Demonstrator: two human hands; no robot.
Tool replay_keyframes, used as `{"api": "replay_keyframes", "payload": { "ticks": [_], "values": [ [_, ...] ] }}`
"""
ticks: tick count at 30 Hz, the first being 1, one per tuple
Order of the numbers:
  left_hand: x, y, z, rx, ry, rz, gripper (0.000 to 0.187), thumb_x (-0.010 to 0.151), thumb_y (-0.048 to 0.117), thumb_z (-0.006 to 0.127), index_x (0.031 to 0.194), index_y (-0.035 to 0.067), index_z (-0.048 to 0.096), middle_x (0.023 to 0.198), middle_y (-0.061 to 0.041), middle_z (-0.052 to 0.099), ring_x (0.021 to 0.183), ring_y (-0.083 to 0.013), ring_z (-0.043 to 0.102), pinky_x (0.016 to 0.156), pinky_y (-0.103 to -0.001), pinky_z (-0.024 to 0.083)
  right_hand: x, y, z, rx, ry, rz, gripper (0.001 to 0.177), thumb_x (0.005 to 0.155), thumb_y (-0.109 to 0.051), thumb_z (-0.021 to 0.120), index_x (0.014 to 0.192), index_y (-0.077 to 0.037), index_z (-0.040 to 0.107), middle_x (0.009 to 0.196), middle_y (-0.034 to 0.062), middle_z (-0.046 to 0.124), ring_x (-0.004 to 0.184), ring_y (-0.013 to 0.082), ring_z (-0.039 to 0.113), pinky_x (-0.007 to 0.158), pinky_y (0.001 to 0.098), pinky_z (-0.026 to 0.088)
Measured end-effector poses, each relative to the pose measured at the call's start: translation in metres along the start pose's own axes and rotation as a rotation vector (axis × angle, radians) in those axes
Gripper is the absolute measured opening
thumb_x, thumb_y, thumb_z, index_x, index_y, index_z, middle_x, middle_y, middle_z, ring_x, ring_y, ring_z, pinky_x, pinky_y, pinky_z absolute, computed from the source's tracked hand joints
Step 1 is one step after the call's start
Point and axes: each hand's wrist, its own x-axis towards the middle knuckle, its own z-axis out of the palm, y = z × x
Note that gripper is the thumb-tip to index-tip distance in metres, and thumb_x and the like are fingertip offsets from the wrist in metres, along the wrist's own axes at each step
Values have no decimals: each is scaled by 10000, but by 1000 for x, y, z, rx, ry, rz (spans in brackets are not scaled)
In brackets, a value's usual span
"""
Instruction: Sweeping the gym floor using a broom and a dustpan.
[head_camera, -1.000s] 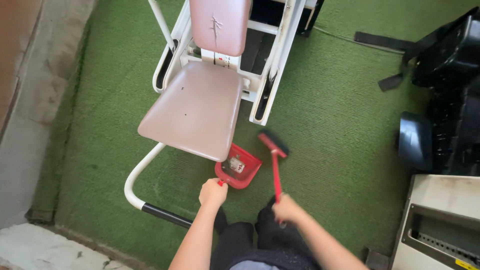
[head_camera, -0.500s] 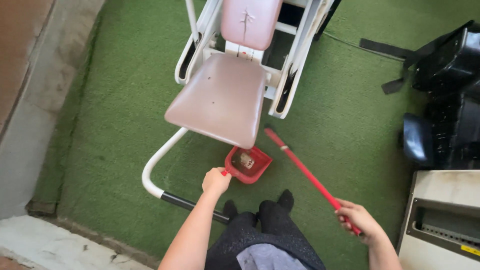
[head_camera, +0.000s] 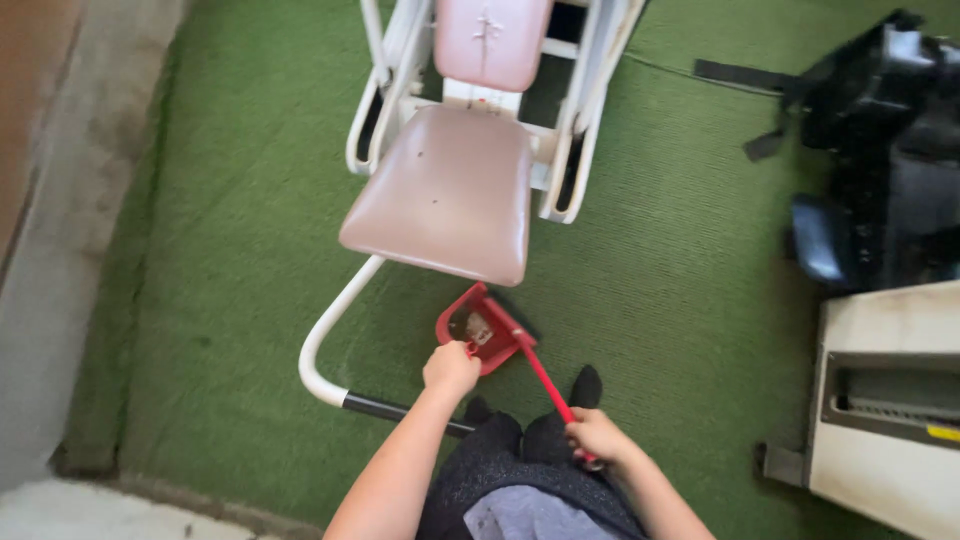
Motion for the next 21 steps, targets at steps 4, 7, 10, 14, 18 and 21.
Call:
{"api": "replay_keyframes", "payload": {
  "ticks": [4,7,10,14,18,21],
  "values": [
    [11,-12,-10,-1,-11,22,296,828,294,663,1055,131,760,1042,-160,754,1012,-351,724,901,-477,576,-77,-38,-53,359,35,90,536,892,-9,578,1420,-99,592,630,-13,495,434,73,401,372,232,323],
    [16,-16,-11,-9,-12,47,291,827,295,659,1031,116,765,1039,-162,757,1013,-353,723,900,-478,577,-108,-41,-91,523,101,95,605,897,-10,581,1494,-93,523,611,-10,477,410,76,364,339,243,296],
    [14,-15,-9,1,-32,37,301,832,300,663,1049,116,763,1050,-169,757,1019,-349,727,908,-474,577,-109,-48,-105,401,198,18,654,905,-17,584,1544,-106,472,603,10,487,424,77,399,356,243,322],
    [10,-11,-8,-74,-50,-21,310,820,293,678,1064,124,770,1073,-173,756,1038,-343,726,928,-463,573,-51,-61,-82,509,322,-21,507,920,-24,544,1417,-90,472,630,-19,473,447,76,413,368,246,313],
    [16,-13,3,-95,-46,-22,326,797,270,682,1076,119,756,1078,-179,755,1046,-341,723,933,-461,572,58,-14,-48,394,328,-80,84,885,17,560,970,16,567,655,41,536,465,144,505,396,302,435],
    [16,-11,-3,-78,-60,-16,321,789,286,699,1051,115,772,1072,-178,755,1045,-343,723,934,-456,574,27,-39,11,172,243,54,62,904,-46,578,963,-25,574,638,54,544,455,148,489,393,322,366]
  ]
}}
